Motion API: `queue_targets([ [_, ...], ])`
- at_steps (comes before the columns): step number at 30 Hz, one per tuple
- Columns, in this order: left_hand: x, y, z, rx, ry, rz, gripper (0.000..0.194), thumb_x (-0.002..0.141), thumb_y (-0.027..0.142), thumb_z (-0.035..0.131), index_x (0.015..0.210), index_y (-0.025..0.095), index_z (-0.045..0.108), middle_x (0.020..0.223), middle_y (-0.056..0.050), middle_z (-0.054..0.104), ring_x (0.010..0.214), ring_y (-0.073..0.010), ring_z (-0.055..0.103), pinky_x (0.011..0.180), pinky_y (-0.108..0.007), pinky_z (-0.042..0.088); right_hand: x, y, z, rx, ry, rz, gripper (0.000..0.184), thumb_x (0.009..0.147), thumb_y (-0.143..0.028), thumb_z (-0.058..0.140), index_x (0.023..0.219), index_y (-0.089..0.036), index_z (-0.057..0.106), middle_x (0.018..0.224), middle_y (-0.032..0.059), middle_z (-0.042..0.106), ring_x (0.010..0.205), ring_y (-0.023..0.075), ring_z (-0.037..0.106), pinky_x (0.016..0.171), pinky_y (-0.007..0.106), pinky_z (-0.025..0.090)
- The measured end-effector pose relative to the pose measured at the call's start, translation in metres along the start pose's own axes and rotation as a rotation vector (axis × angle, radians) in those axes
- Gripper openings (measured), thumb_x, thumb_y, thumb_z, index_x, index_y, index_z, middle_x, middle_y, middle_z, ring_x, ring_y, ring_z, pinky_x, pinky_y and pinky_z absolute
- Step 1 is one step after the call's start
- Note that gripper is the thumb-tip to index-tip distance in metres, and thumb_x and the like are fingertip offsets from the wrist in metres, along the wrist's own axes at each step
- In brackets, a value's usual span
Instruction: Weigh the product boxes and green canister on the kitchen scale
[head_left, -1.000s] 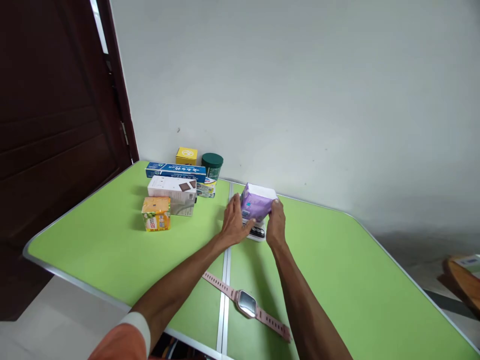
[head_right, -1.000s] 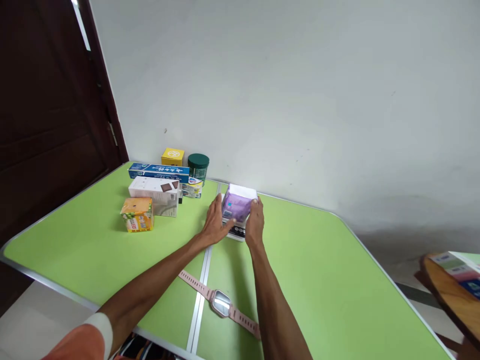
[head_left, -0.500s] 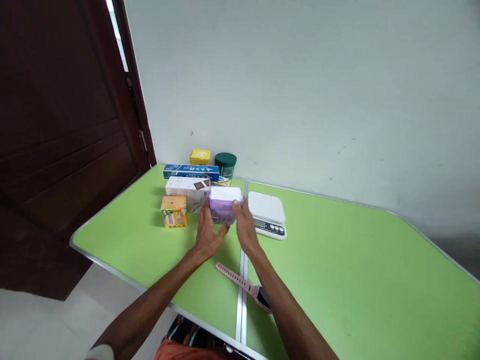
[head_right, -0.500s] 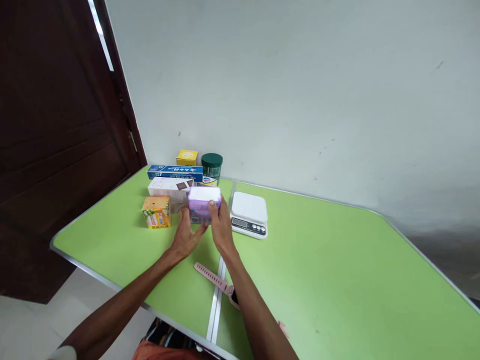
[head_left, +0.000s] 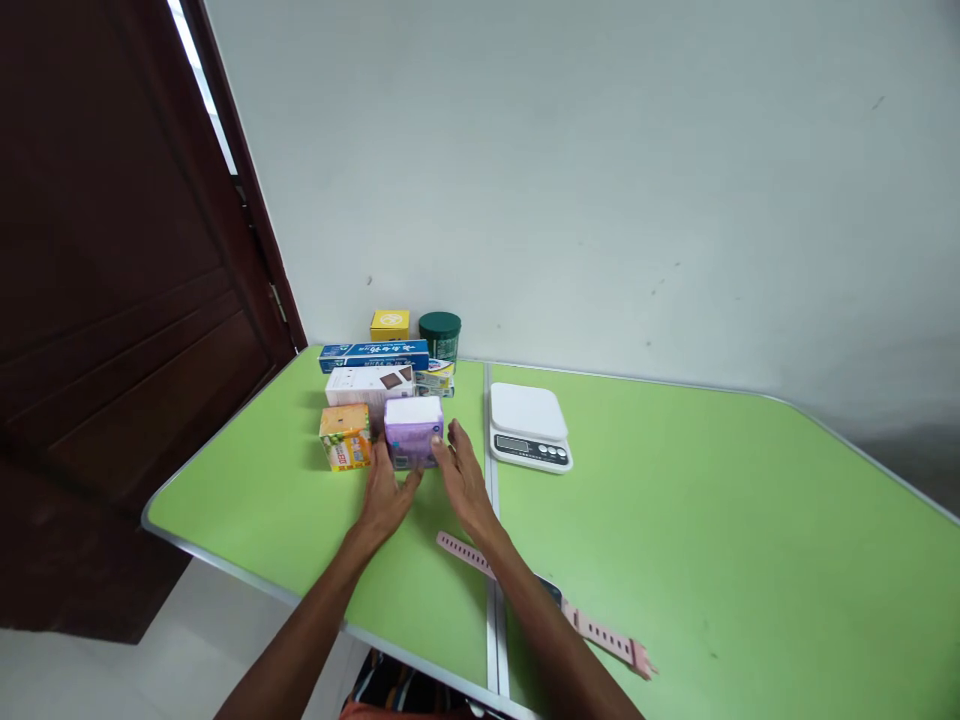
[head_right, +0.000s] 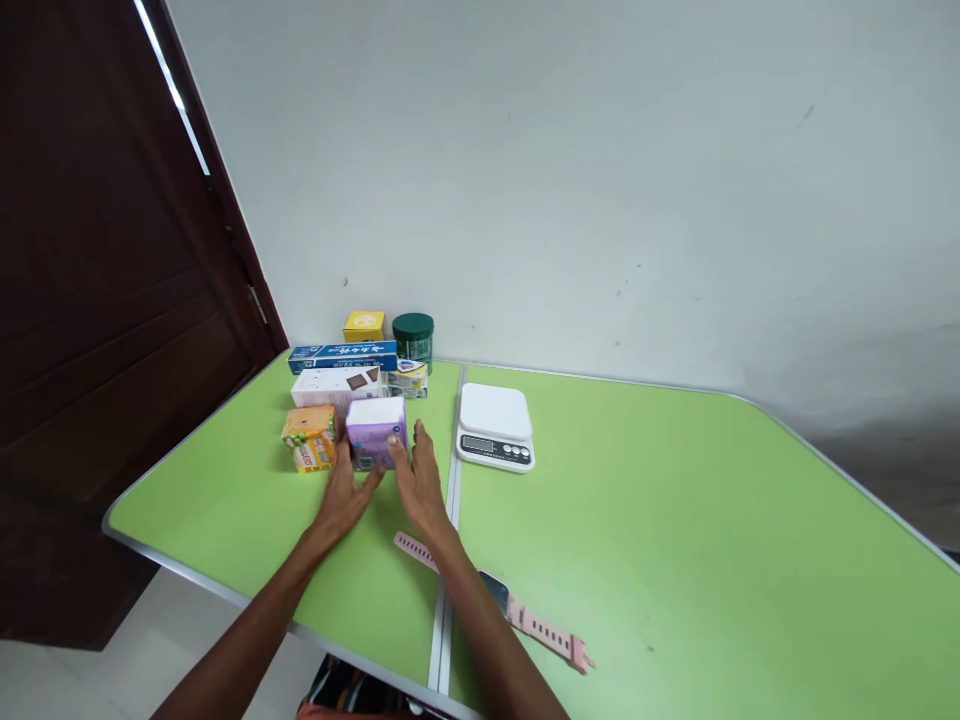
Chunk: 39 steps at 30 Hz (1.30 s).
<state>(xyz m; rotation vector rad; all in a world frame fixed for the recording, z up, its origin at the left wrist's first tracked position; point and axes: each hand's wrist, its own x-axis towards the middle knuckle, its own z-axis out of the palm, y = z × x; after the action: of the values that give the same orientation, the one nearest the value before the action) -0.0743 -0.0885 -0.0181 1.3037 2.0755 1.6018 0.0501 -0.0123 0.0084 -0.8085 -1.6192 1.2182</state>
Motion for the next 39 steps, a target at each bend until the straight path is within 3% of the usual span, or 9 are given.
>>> queue_targets([
  [5,-0.036,0.005,-0.031,-0.039,0.053,-0.040,0.067,0.093,0.048,0.068,0.150,0.020,0.047,0.155,-0.019,0.053,0.145,-0.0331,0.053,0.122,-0.053,0.041,-0.049,-0.021,-0.010,-0.040,0.036,-0.050,0.056,0.103,-0.057,0.054,0.149,-0.024,0.054,0.154,0.0147,0.057,0.139,0.0318,0.057,0.118,0.054,0.047],
  [8,-0.040,0.007,-0.061,-0.027,0.243,-0.005,0.049,0.097,0.048,0.064,0.138,0.022,0.057,0.135,-0.014,0.066,0.125,-0.0287,0.065,0.110,-0.048,0.052,-0.072,-0.024,0.003,-0.041,-0.097,-0.156,0.040,0.106,-0.048,0.051,0.138,-0.026,0.063,0.140,0.0117,0.067,0.131,0.0290,0.063,0.115,0.051,0.050],
  [12,-0.012,-0.004,-0.096,0.074,0.462,-0.020,0.076,0.082,0.048,0.080,0.145,0.020,0.048,0.149,-0.018,0.053,0.137,-0.0338,0.055,0.117,-0.053,0.044,-0.083,-0.005,0.046,-0.053,-0.284,-0.149,0.057,0.106,-0.049,0.051,0.159,-0.030,0.045,0.160,0.0111,0.052,0.151,0.0300,0.047,0.124,0.055,0.041],
  [17,0.035,-0.025,-0.114,-0.150,0.111,-0.191,0.109,0.062,0.042,0.094,0.153,0.020,0.039,0.160,-0.022,0.047,0.148,-0.0380,0.049,0.123,-0.055,0.040,-0.070,0.023,0.094,-0.114,-0.339,-0.054,0.082,0.105,-0.055,0.051,0.172,-0.030,0.012,0.177,0.0096,0.020,0.164,0.0301,0.020,0.131,0.057,0.028],
  [20,0.049,-0.030,-0.116,-0.267,-0.080,-0.233,0.094,0.062,0.044,0.093,0.142,0.018,0.052,0.143,-0.020,0.065,0.129,-0.0352,0.066,0.112,-0.053,0.052,-0.056,0.028,0.109,-0.122,-0.335,-0.026,0.085,0.105,-0.054,0.049,0.172,-0.021,0.009,0.178,0.0144,0.016,0.165,0.0304,0.015,0.133,0.056,0.021],
  [24,0.053,-0.033,-0.123,-0.252,-0.097,-0.239,0.077,0.059,0.046,0.094,0.123,0.017,0.063,0.126,-0.016,0.076,0.112,-0.0323,0.075,0.103,-0.049,0.058,-0.039,0.023,0.119,-0.134,-0.341,0.052,0.085,0.102,-0.051,0.053,0.170,-0.014,0.017,0.176,0.0182,0.021,0.164,0.0328,0.017,0.133,0.056,0.019],
  [28,0.038,-0.033,-0.131,-0.169,-0.071,-0.256,0.072,0.060,0.047,0.093,0.119,0.018,0.063,0.119,-0.014,0.078,0.103,-0.0296,0.077,0.097,-0.046,0.061,-0.040,0.013,0.117,-0.138,-0.349,0.081,0.085,0.101,-0.049,0.055,0.168,-0.007,0.024,0.173,0.0232,0.027,0.162,0.0356,0.024,0.132,0.055,0.021],
  [32,0.000,-0.023,-0.137,-0.119,-0.029,-0.272,0.066,0.065,0.051,0.090,0.117,0.018,0.065,0.117,-0.012,0.079,0.102,-0.0298,0.078,0.093,-0.043,0.063,-0.070,0.008,0.102,-0.102,-0.311,-0.045,0.082,0.100,-0.048,0.059,0.169,-0.017,0.027,0.168,0.0173,0.040,0.156,0.0350,0.038,0.129,0.056,0.033],
  [39,-0.047,0.030,-0.112,-0.056,0.038,-0.209,0.064,0.063,0.047,0.092,0.116,0.021,0.068,0.114,-0.011,0.079,0.105,-0.0321,0.077,0.092,-0.045,0.064,-0.124,-0.005,0.048,-0.182,-0.100,-0.312,0.082,0.104,-0.039,0.057,0.172,-0.031,0.012,0.171,0.0109,0.037,0.155,0.0362,0.040,0.124,0.059,0.042],
])
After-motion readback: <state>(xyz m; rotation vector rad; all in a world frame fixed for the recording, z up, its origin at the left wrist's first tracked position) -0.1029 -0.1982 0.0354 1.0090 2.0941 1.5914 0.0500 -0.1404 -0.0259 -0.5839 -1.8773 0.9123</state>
